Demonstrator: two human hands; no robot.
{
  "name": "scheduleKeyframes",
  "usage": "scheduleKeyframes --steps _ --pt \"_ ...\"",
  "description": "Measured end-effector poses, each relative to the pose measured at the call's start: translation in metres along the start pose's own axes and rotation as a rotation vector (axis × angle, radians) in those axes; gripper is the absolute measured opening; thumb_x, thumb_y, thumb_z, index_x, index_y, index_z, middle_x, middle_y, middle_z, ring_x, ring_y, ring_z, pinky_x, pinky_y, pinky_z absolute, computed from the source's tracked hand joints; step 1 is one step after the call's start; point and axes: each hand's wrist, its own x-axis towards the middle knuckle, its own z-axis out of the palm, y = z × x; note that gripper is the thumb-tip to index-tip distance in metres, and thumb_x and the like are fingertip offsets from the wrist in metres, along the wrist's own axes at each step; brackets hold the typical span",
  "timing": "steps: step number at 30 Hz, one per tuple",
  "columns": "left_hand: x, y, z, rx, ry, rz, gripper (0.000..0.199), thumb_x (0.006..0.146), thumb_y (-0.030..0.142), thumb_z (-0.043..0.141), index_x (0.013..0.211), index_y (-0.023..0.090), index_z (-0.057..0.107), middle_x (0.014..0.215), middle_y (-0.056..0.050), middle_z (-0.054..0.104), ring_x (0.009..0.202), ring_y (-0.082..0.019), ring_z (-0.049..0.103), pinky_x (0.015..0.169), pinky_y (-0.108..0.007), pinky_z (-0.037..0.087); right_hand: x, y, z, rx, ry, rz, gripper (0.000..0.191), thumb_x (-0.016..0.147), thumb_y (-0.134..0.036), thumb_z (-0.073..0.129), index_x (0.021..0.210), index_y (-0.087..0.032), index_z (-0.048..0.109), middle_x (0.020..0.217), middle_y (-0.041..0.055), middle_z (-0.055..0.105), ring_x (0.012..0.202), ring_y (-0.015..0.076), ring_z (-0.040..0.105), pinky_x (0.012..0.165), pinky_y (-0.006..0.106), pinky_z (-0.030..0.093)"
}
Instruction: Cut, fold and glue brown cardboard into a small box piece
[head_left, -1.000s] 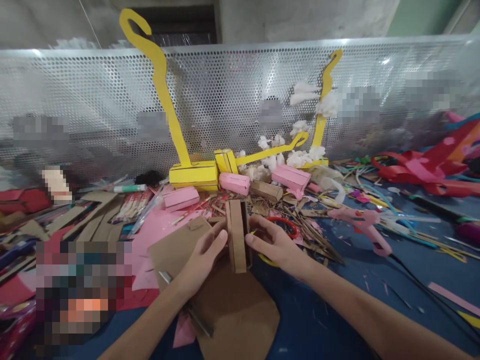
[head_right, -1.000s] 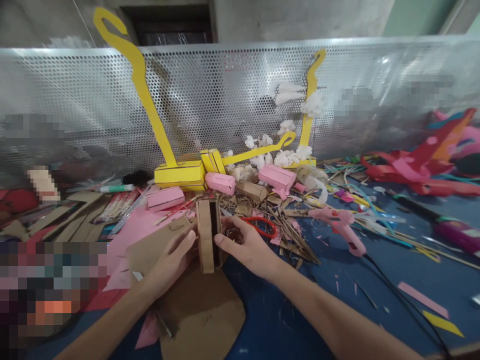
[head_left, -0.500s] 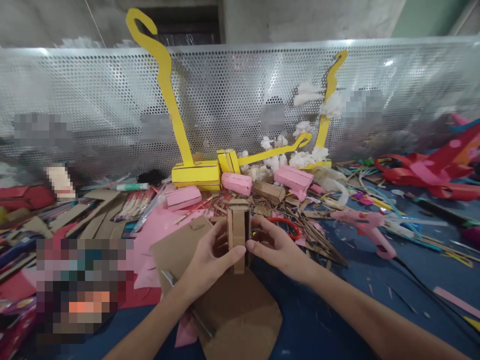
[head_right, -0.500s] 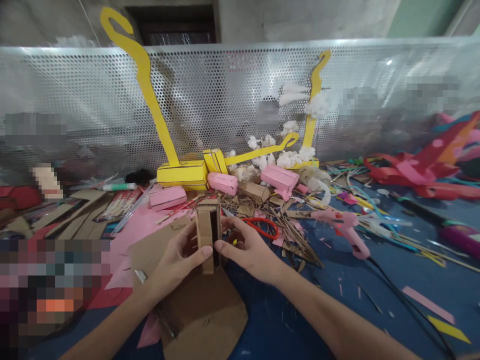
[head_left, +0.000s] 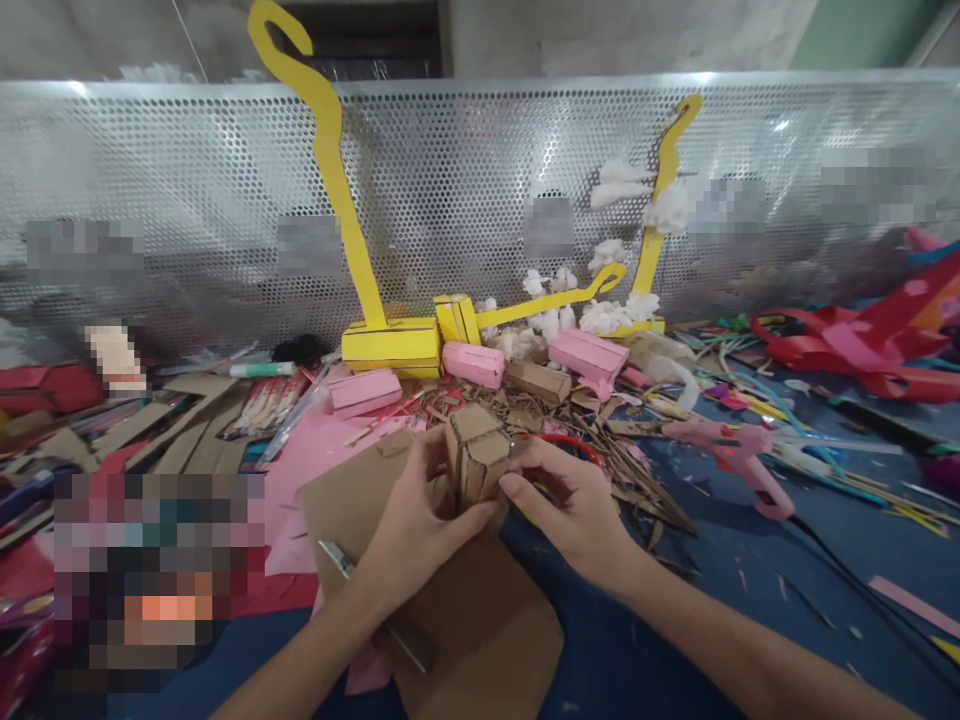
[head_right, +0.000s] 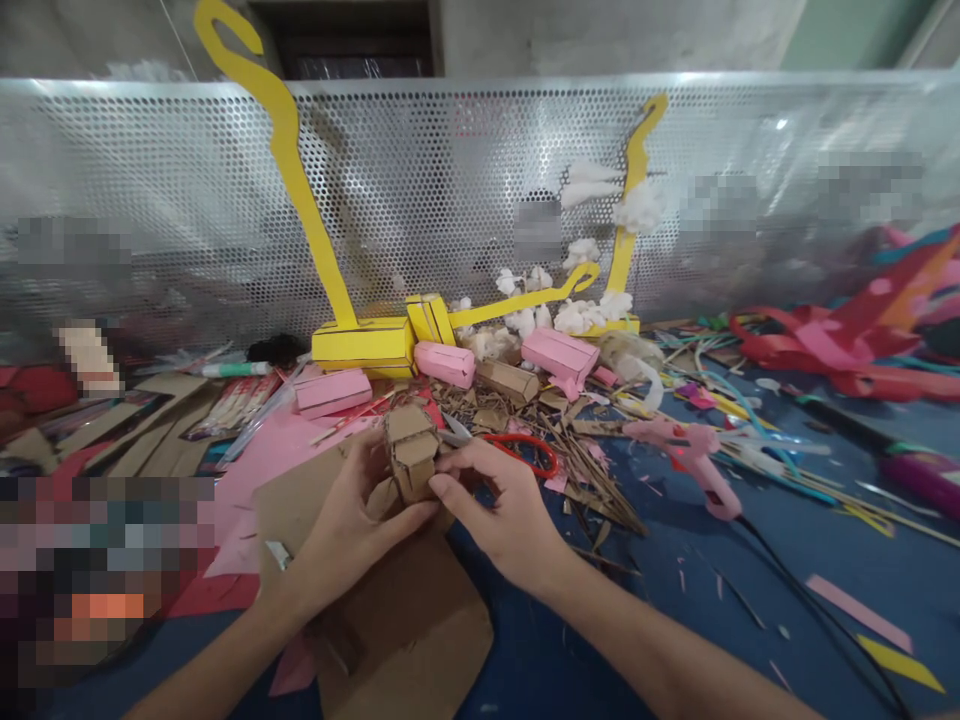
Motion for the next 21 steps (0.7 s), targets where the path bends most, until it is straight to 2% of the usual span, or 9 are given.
scheduleKeyframes --steps 2,5,9,11,16,21 --pt "0.0 -0.001 -0.002 -0.026 -0.038 0.046 0.071 0.079 0.029 0.083 0.138 0.027 0.043 0.144 -0.01 0.056 0.137 -0.029 0.05 0.116 -0.041 0.037 0.001 -0.001 -0.001 -0.015 -0.013 -0.003 0.017 0.096 -0.033 0.062 0.085 -0.021 0.064 0.077 0.0016 0.062 0.07 0.0162 0.056 0.066 0.028 0.044" --pt "0.001 -0.004 -0.009 -0.125 -0.085 0.12 0.072 0.087 0.037 0.075 0.147 0.03 0.036 0.151 -0.011 0.05 0.141 -0.03 0.045 0.117 -0.045 0.036 0.002 -0.001 -0.003 0.029 -0.043 0.011 0.018 0.098 -0.033 0.06 0.086 -0.02 0.062 0.078 0.0009 0.059 0.069 0.0147 0.054 0.065 0.027 0.042" --pt "0.002 -0.004 -0.019 -0.185 -0.093 0.112 0.076 0.087 0.041 0.074 0.153 0.03 0.037 0.155 -0.012 0.046 0.144 -0.033 0.041 0.117 -0.048 0.036 0.002 0.0 -0.004 0.104 -0.103 0.011 0.017 0.1 -0.032 0.058 0.089 -0.02 0.062 0.082 0.0006 0.057 0.071 0.014 0.053 0.065 0.026 0.042" --pt "0.002 -0.001 -0.021 -0.162 -0.09 0.113 0.076 0.084 0.037 0.079 0.15 0.031 0.042 0.154 -0.011 0.048 0.142 -0.033 0.044 0.116 -0.047 0.037 0.002 0.0 -0.004 0.122 -0.12 0.006 0.016 0.1 -0.032 0.059 0.089 -0.02 0.061 0.082 0.0001 0.056 0.071 0.0136 0.051 0.065 0.025 0.041" --pt "0.001 0.006 -0.02 -0.098 -0.056 0.118 0.065 0.081 0.027 0.081 0.14 0.03 0.054 0.134 -0.008 0.062 0.123 -0.027 0.061 0.107 -0.042 0.047 -0.002 -0.001 -0.004 0.101 -0.139 -0.028 0.012 0.101 -0.03 0.058 0.093 -0.021 0.062 0.086 0.0001 0.057 0.075 0.0139 0.052 0.068 0.026 0.042" --pt "-0.002 0.009 -0.02 -0.095 -0.055 0.117 0.063 0.077 0.027 0.083 0.135 0.024 0.058 0.13 -0.01 0.066 0.12 -0.029 0.062 0.105 -0.042 0.049 -0.003 -0.003 -0.004 0.162 -0.138 -0.026 0.01 0.1 -0.029 0.059 0.093 -0.023 0.063 0.087 0.0 0.056 0.075 0.0138 0.053 0.067 0.026 0.042"
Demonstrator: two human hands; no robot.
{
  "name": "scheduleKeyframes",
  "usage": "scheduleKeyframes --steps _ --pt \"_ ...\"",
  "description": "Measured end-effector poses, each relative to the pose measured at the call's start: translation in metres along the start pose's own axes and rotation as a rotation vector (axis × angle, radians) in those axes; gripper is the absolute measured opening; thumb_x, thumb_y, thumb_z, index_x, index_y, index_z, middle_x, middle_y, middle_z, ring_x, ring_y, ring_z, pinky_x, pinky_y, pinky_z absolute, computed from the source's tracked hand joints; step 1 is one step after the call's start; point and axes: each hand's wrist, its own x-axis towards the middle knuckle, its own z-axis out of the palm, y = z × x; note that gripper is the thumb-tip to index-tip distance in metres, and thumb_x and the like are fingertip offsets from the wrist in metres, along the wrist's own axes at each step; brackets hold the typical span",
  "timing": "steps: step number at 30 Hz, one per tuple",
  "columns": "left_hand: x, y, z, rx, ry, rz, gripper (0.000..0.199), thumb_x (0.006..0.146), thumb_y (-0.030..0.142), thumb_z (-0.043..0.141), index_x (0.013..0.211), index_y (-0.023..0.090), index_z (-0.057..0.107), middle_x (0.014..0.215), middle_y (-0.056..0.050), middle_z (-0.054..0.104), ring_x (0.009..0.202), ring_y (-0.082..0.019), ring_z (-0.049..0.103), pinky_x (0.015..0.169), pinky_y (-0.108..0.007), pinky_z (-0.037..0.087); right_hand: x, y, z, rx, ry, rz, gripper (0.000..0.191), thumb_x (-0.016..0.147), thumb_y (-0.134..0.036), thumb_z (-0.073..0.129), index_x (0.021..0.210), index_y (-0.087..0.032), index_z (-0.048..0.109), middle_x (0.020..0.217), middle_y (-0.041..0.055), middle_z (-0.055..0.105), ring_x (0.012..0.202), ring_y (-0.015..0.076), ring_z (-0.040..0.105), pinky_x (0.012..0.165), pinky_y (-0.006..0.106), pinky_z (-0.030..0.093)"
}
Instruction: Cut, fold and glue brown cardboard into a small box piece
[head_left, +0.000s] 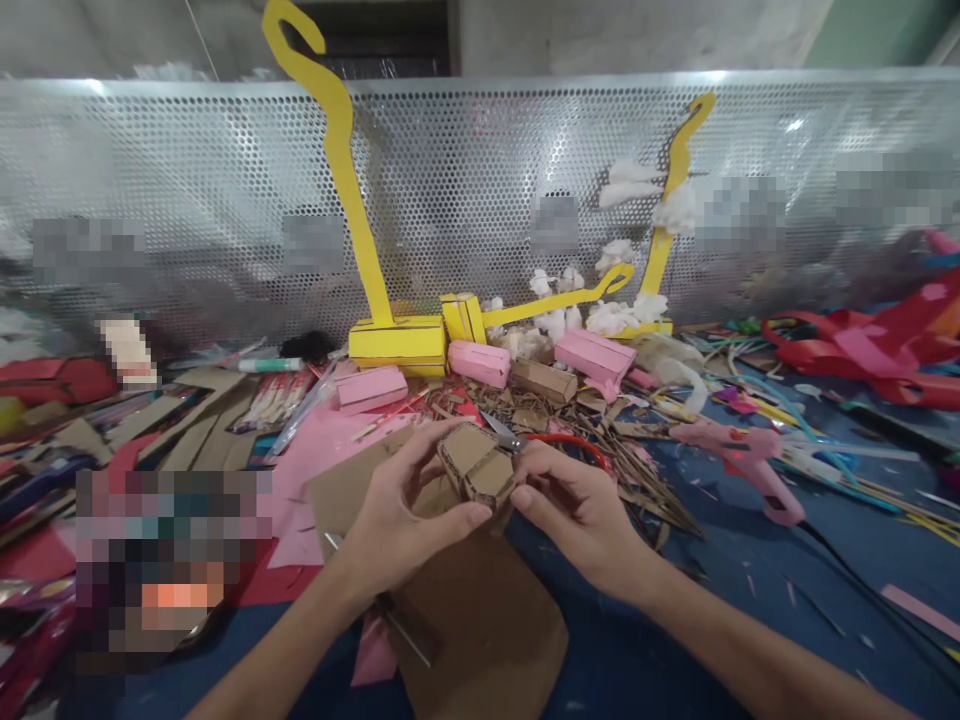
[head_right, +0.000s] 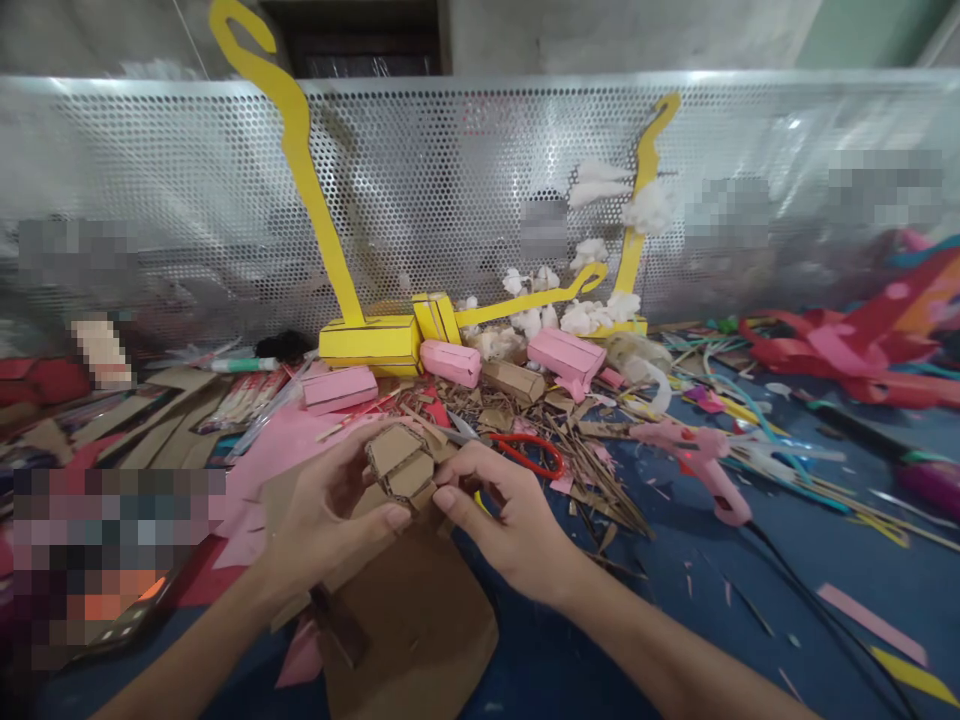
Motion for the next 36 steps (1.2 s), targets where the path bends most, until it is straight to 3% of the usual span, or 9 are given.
scheduleKeyframes --steps 4,10,17,36 --pt "-0.002 0.001 -0.0002 0.038 0.006 0.01 0.06 0.079 0.027 0.082 0.134 0.02 0.06 0.129 -0.012 0.067 0.119 -0.031 0.064 0.106 -0.044 0.05 0.0006 -0.0005 0.0014 0.022 -0.009 -0.002 0.01 0.1 -0.029 0.06 0.093 -0.022 0.064 0.086 0.0003 0.057 0.076 0.0144 0.054 0.068 0.026 0.042" --pt "-0.0058 -0.0009 0.0025 0.079 0.03 0.086 0.062 0.08 0.02 0.08 0.137 0.028 0.058 0.131 -0.006 0.067 0.12 -0.026 0.064 0.105 -0.037 0.052 0.0005 -0.0012 0.0012 0.008 0.005 -0.018 0.013 0.099 -0.027 0.062 0.087 -0.022 0.063 0.082 -0.0005 0.057 0.075 0.0139 0.054 0.069 0.027 0.041" --pt "-0.0071 -0.0013 0.0028 0.077 0.04 0.103 0.064 0.076 0.02 0.084 0.134 0.028 0.061 0.128 -0.005 0.068 0.118 -0.026 0.065 0.104 -0.036 0.053 -0.0023 -0.0012 -0.0001 0.01 0.005 -0.041 0.015 0.098 -0.027 0.063 0.083 -0.022 0.064 0.079 -0.0011 0.058 0.074 0.0139 0.054 0.068 0.027 0.041" --pt "-0.0097 -0.0028 0.0088 0.094 0.111 0.071 0.066 0.072 0.019 0.088 0.131 0.03 0.061 0.126 -0.004 0.067 0.115 -0.025 0.066 0.103 -0.036 0.053 -0.0047 0.0058 0.0045 0.082 0.05 0.04 0.019 0.095 -0.038 0.066 0.087 -0.023 0.059 0.08 0.0002 0.058 0.074 0.0166 0.054 0.068 0.03 0.044"
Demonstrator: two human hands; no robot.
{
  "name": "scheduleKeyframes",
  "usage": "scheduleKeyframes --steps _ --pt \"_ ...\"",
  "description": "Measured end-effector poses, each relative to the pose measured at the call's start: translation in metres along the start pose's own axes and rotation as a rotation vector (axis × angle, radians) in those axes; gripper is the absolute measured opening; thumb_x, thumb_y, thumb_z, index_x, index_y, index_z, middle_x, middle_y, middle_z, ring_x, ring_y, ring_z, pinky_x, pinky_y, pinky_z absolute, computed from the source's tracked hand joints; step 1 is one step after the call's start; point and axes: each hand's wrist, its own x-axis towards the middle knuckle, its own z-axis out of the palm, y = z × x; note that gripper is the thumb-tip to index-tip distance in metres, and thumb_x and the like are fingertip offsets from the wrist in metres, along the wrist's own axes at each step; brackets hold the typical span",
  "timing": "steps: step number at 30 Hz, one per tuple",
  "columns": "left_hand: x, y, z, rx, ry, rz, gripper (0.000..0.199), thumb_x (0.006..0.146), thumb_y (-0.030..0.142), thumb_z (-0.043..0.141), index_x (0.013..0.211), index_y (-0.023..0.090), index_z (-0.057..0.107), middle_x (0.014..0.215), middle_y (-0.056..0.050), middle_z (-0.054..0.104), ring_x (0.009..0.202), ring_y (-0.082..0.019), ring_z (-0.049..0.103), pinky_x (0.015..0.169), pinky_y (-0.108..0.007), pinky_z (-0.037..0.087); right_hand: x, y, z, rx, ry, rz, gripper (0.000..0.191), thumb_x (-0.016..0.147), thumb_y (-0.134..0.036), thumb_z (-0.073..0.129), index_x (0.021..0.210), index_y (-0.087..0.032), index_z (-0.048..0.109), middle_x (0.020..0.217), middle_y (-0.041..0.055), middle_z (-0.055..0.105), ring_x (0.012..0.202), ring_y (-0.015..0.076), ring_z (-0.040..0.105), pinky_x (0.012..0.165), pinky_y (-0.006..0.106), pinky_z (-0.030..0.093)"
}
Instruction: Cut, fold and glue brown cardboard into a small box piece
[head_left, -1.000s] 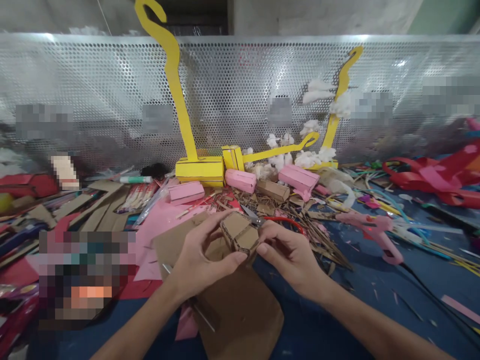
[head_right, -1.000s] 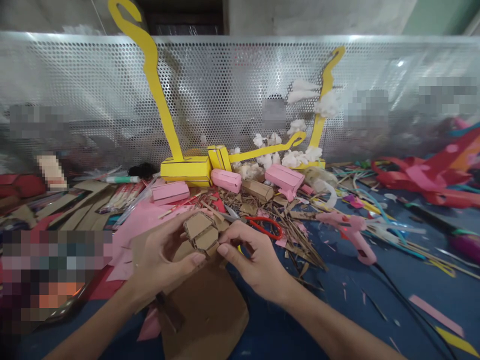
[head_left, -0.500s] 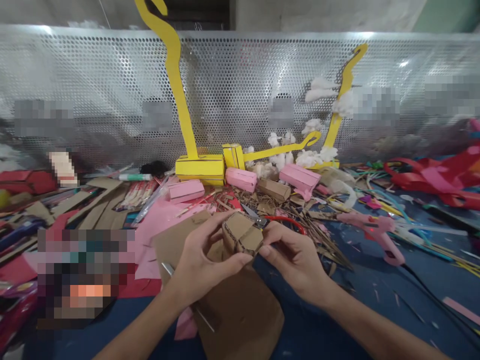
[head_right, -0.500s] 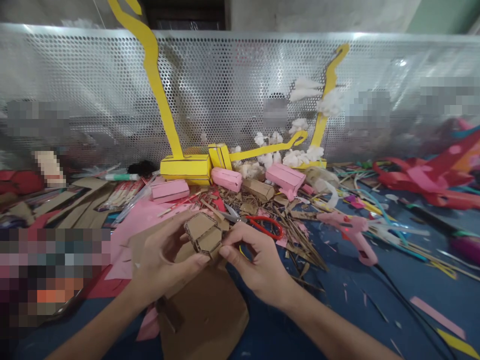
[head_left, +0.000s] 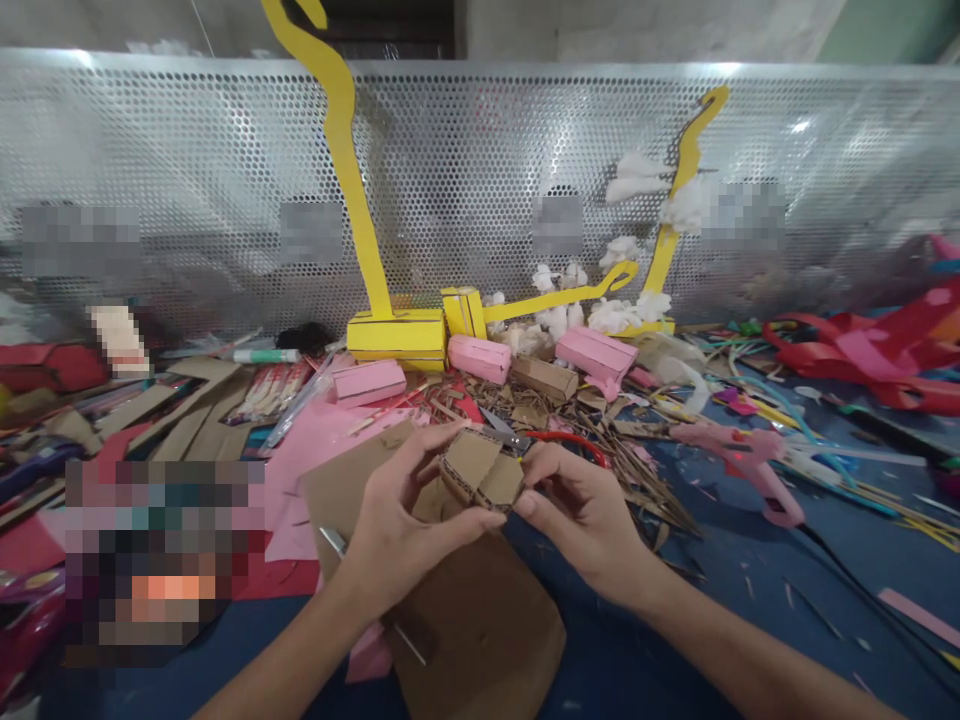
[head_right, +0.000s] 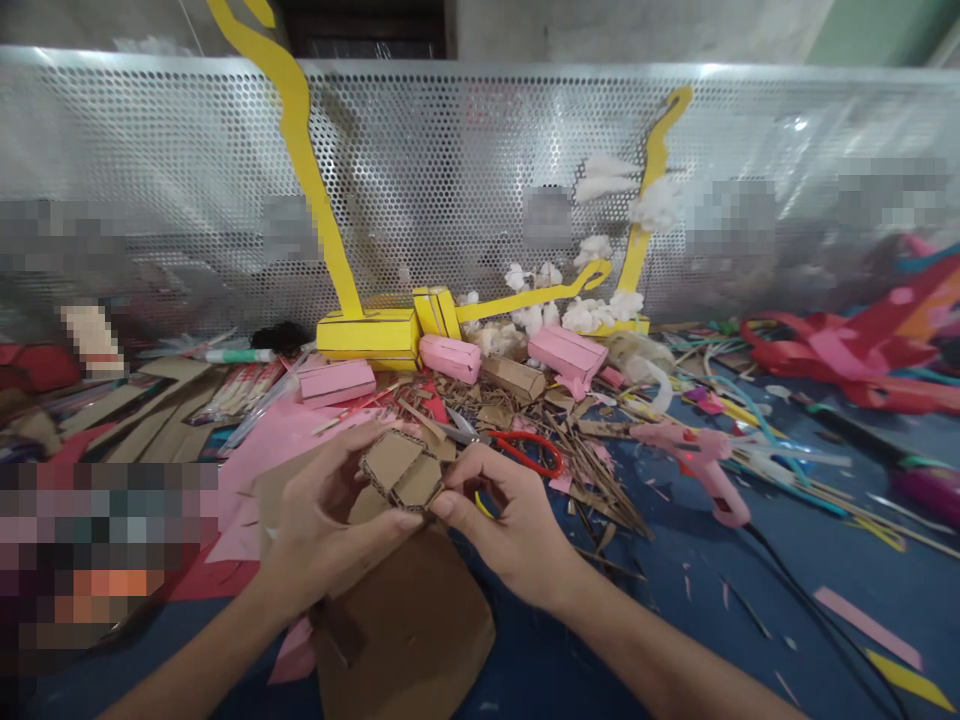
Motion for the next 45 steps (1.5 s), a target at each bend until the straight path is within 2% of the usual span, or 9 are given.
scheduleKeyframes --steps 11,15,20,27,31,34,38,41,45 --pt "-0.002 -0.001 -0.001 0.04 -0.023 0.005 0.068 0.075 0.02 0.086 0.136 0.03 0.057 0.133 -0.005 0.065 0.121 -0.026 0.063 0.105 -0.036 0.051 -0.001 0.004 -0.003 -0.036 -0.022 -0.01 0.021 0.095 -0.038 0.067 0.085 -0.022 0.058 0.08 -0.0005 0.058 0.074 0.0155 0.054 0.069 0.028 0.044" --pt "0.0 0.001 0.0 0.122 0.011 0.016 0.067 0.076 0.024 0.086 0.135 0.03 0.056 0.134 -0.006 0.063 0.123 -0.026 0.061 0.107 -0.038 0.049 0.001 0.003 -0.002 -0.07 -0.008 0.015 0.019 0.096 -0.039 0.065 0.09 -0.022 0.06 0.079 -0.0004 0.058 0.072 0.0153 0.053 0.066 0.027 0.044" --pt "0.007 -0.005 -0.002 0.093 0.054 -0.022 0.064 0.074 0.028 0.087 0.13 0.029 0.056 0.127 -0.005 0.063 0.119 -0.025 0.061 0.104 -0.038 0.05 0.005 -0.001 -0.002 -0.05 0.032 0.044 0.02 0.095 -0.041 0.066 0.101 -0.022 0.06 0.09 0.0016 0.059 0.081 0.0166 0.057 0.073 0.028 0.049" --pt "0.016 -0.02 -0.01 -0.091 0.115 -0.181 0.06 0.078 0.035 0.082 0.13 0.022 0.054 0.125 -0.01 0.068 0.108 -0.025 0.069 0.094 -0.037 0.056 0.006 0.004 -0.004 -0.204 -0.071 0.139 0.048 0.091 -0.041 0.07 0.132 -0.025 0.05 0.118 0.0068 0.057 0.104 0.0208 0.058 0.086 0.032 0.052" --pt "0.02 -0.022 -0.01 -0.132 0.11 -0.22 0.059 0.079 0.037 0.082 0.129 0.02 0.057 0.131 -0.013 0.067 0.116 -0.027 0.068 0.096 -0.038 0.056 0.006 0.008 -0.005 -0.254 -0.098 0.148 0.049 0.093 -0.039 0.067 0.135 -0.023 0.047 0.123 0.0087 0.057 0.105 0.0211 0.058 0.088 0.035 0.053" --pt "0.02 -0.019 -0.007 -0.179 0.186 -0.254 0.058 0.079 0.04 0.082 0.128 0.019 0.059 0.131 -0.012 0.069 0.12 -0.029 0.066 0.096 -0.04 0.057 0.006 0.01 -0.007 -0.272 -0.067 0.152 0.053 0.093 -0.039 0.068 0.138 -0.023 0.046 0.13 0.0107 0.056 0.112 0.0229 0.058 0.089 0.036 0.053" --pt "0.017 -0.016 -0.003 -0.368 0.22 -0.387 0.05 0.079 0.045 0.081 0.12 0.021 0.064 0.124 -0.009 0.072 0.108 -0.029 0.072 0.086 -0.042 0.062 0.006 0.009 -0.006 -0.203 -0.08 0.18 0.06 0.091 -0.039 0.071 0.142 -0.023 0.043 0.14 0.0118 0.055 0.124 0.0248 0.057 0.096 0.037 0.053" --pt "0.015 -0.016 0.0 -0.468 0.216 -0.452 0.044 0.081 0.044 0.081 0.113 0.019 0.066 0.118 -0.009 0.074 0.101 -0.026 0.074 0.081 -0.039 0.064 0.007 0.008 -0.004 -0.146 -0.076 0.162 0.055 0.092 -0.04 0.071 0.139 -0.024 0.049 0.139 0.0113 0.059 0.122 0.025 0.06 0.096 0.037 0.055" --pt "0.014 -0.016 0.001 -0.535 0.209 -0.556 0.043 0.083 0.039 0.08 0.116 0.018 0.064 0.122 -0.01 0.071 0.104 -0.023 0.072 0.079 -0.033 0.065 0.01 0.009 -0.005 -0.19 -0.031 0.159 0.047 0.09 -0.043 0.072 0.131 -0.023 0.059 0.127 0.0101 0.069 0.108 0.0258 0.069 0.09 0.039 0.057"
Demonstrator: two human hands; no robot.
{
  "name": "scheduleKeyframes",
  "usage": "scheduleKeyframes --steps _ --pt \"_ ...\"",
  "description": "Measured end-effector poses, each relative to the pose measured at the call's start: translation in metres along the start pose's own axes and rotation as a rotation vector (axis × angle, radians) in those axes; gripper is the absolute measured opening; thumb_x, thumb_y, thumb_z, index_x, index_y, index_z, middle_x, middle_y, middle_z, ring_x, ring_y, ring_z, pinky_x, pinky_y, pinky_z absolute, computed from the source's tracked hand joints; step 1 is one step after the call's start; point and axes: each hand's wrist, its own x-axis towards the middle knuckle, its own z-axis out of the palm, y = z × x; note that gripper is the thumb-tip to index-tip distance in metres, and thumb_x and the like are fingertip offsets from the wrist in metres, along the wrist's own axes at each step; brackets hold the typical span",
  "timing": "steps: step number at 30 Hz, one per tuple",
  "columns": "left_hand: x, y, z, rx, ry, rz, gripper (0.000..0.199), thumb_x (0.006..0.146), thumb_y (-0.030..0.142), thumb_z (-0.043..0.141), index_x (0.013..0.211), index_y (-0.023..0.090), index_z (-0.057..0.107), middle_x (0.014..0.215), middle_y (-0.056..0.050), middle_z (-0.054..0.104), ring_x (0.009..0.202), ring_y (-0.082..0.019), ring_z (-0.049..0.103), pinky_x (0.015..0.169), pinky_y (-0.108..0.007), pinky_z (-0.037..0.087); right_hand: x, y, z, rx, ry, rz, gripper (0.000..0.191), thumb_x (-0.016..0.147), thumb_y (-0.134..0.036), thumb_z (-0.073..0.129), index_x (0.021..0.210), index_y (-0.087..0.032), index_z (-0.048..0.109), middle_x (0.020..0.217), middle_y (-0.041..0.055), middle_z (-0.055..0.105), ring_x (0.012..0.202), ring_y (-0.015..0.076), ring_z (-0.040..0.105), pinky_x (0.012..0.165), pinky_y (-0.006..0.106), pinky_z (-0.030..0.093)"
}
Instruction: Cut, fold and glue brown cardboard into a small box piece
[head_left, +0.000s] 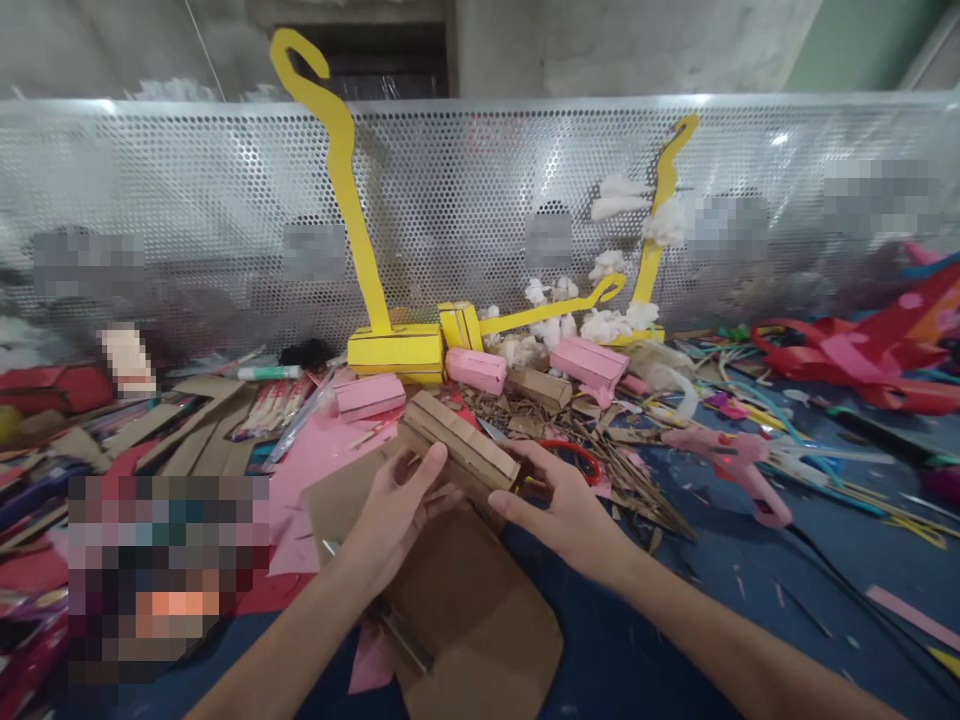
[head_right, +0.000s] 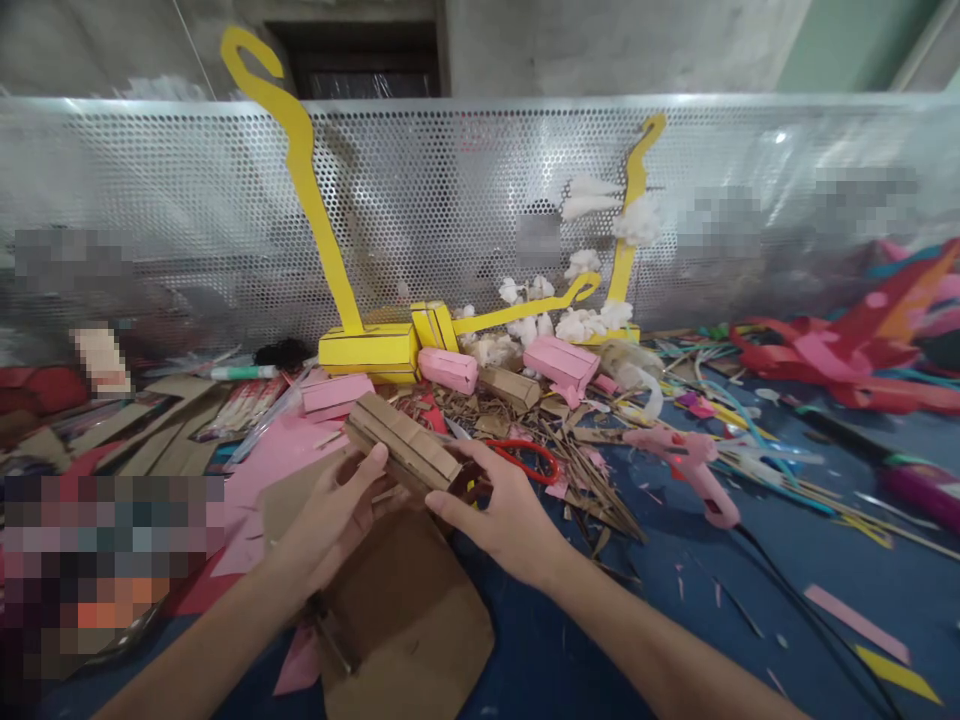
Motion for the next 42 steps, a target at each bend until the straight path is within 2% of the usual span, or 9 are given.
scheduleKeyframes --steps 7,10,13,17,23,28,34,38,42 --pt "-0.008 -0.003 0.007 -0.127 -0.112 -0.15 0.05 0.082 0.037 0.082 0.121 0.023 0.055 0.122 -0.009 0.07 0.096 -0.02 0.073 0.086 -0.037 0.062 -0.003 -0.002 0.001 -0.179 0.077 -0.077 0.045 0.084 -0.042 0.079 0.122 -0.023 0.063 0.12 0.009 0.066 0.103 0.0249 0.066 0.086 0.038 0.056" --pt "-0.009 -0.004 0.007 -0.154 -0.157 -0.133 0.053 0.082 0.038 0.082 0.124 0.025 0.052 0.123 -0.008 0.071 0.096 -0.021 0.073 0.086 -0.038 0.06 -0.007 -0.005 0.004 -0.138 0.062 -0.109 0.046 0.085 -0.04 0.078 0.125 -0.027 0.059 0.118 0.0076 0.063 0.095 0.0218 0.065 0.078 0.034 0.056" --pt "-0.01 -0.005 0.007 -0.131 -0.196 -0.091 0.063 0.075 0.031 0.088 0.127 0.027 0.051 0.127 -0.008 0.069 0.106 -0.023 0.071 0.088 -0.038 0.059 -0.009 -0.007 0.006 -0.121 0.095 -0.164 0.038 0.09 -0.034 0.073 0.124 -0.028 0.058 0.119 0.0078 0.059 0.097 0.0215 0.063 0.08 0.034 0.056" --pt "-0.013 -0.008 0.014 -0.166 -0.157 -0.009 0.075 0.069 0.024 0.091 0.13 0.029 0.049 0.133 -0.007 0.065 0.122 -0.025 0.063 0.101 -0.042 0.054 -0.011 -0.009 0.006 -0.206 0.156 -0.252 0.03 0.09 -0.025 0.071 0.118 -0.026 0.062 0.118 0.0091 0.055 0.1 0.0226 0.06 0.081 0.034 0.054" --pt "-0.02 -0.007 0.026 -0.135 -0.042 0.046 0.078 0.064 0.024 0.094 0.129 0.027 0.05 0.131 -0.007 0.066 0.126 -0.028 0.061 0.107 -0.047 0.049 -0.012 -0.008 0.007 -0.273 0.242 -0.358 0.031 0.087 -0.018 0.072 0.116 -0.026 0.063 0.115 0.0082 0.054 0.096 0.0216 0.061 0.076 0.033 0.054" --pt "-0.023 -0.007 0.028 -0.081 -0.031 0.082 0.076 0.068 0.025 0.091 0.131 0.027 0.049 0.134 -0.008 0.064 0.123 -0.028 0.062 0.105 -0.044 0.051 -0.012 -0.008 0.007 -0.259 0.246 -0.39 0.03 0.086 -0.015 0.07 0.112 -0.026 0.063 0.112 0.0067 0.054 0.093 0.0198 0.062 0.074 0.032 0.054" --pt "-0.02 -0.009 0.028 -0.074 -0.041 0.102 0.073 0.071 0.024 0.089 0.132 0.027 0.048 0.133 -0.009 0.064 0.119 -0.026 0.064 0.094 -0.038 0.057 -0.011 -0.007 0.006 -0.319 0.251 -0.388 0.027 0.086 -0.017 0.072 0.111 -0.026 0.063 0.112 0.0065 0.055 0.096 0.0214 0.062 0.083 0.035 0.053" --pt "-0.018 -0.01 0.026 -0.115 -0.024 0.007 0.073 0.071 0.026 0.09 0.131 0.028 0.047 0.121 -0.007 0.071 0.11 -0.026 0.069 0.089 -0.039 0.059 -0.01 -0.006 0.007 -0.288 0.224 -0.341 0.029 0.087 -0.019 0.071 0.114 -0.025 0.061 0.115 0.0074 0.053 0.097 0.0213 0.061 0.087 0.037 0.053" --pt "-0.018 -0.009 0.021 -0.205 -0.073 -0.119 0.052 0.08 0.038 0.083 0.123 0.025 0.057 0.121 -0.009 0.071 0.105 -0.026 0.071 0.084 -0.038 0.06 -0.011 -0.009 0.004 -0.281 0.159 -0.333 0.029 0.089 -0.018 0.069 0.116 -0.026 0.064 0.116 0.0076 0.052 0.104 0.0217 0.06 0.092 0.036 0.051"
